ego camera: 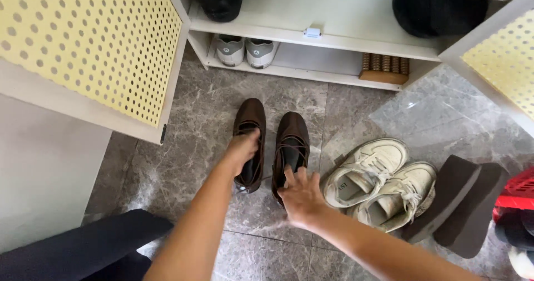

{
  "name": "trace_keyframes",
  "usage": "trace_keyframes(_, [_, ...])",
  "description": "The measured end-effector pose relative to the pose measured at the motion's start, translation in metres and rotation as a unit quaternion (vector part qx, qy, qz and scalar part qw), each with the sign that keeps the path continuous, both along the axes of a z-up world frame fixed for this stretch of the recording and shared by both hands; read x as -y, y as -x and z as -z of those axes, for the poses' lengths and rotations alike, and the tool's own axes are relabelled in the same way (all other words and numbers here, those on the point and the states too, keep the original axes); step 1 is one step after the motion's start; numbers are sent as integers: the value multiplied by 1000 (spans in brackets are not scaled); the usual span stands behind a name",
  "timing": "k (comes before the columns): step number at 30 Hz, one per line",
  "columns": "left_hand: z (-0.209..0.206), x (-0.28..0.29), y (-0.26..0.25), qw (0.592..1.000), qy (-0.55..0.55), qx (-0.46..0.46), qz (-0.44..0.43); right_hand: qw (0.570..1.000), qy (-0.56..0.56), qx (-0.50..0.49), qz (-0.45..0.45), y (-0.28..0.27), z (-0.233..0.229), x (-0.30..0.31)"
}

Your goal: The person removes various shoes from a white shoe cabinet and a red rack, wipes them with an orange sponge, and places them back on the shelves or into baskets. The person handles black loafers, brown lace-up shoes, dark slip-ons, white slip-ons, and sandals.

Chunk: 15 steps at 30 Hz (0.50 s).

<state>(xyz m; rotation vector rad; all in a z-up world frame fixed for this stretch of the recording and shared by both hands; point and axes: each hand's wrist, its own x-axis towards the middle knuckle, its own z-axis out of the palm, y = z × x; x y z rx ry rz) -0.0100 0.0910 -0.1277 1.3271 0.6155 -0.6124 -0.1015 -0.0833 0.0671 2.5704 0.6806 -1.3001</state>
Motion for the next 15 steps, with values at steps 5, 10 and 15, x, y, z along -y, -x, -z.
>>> trace_keyframes(5, [-94,19,51,787,-420,40,451,995,-51,90,-7,-9,50,25])
trace_keyframes(10, [-95,30,80,733,-513,87,439,989,-50,126,60,-38,69,38])
trace_keyframes(15, [-107,14,75,781,-480,173,360,975,-121,178,54,-52,23,55])
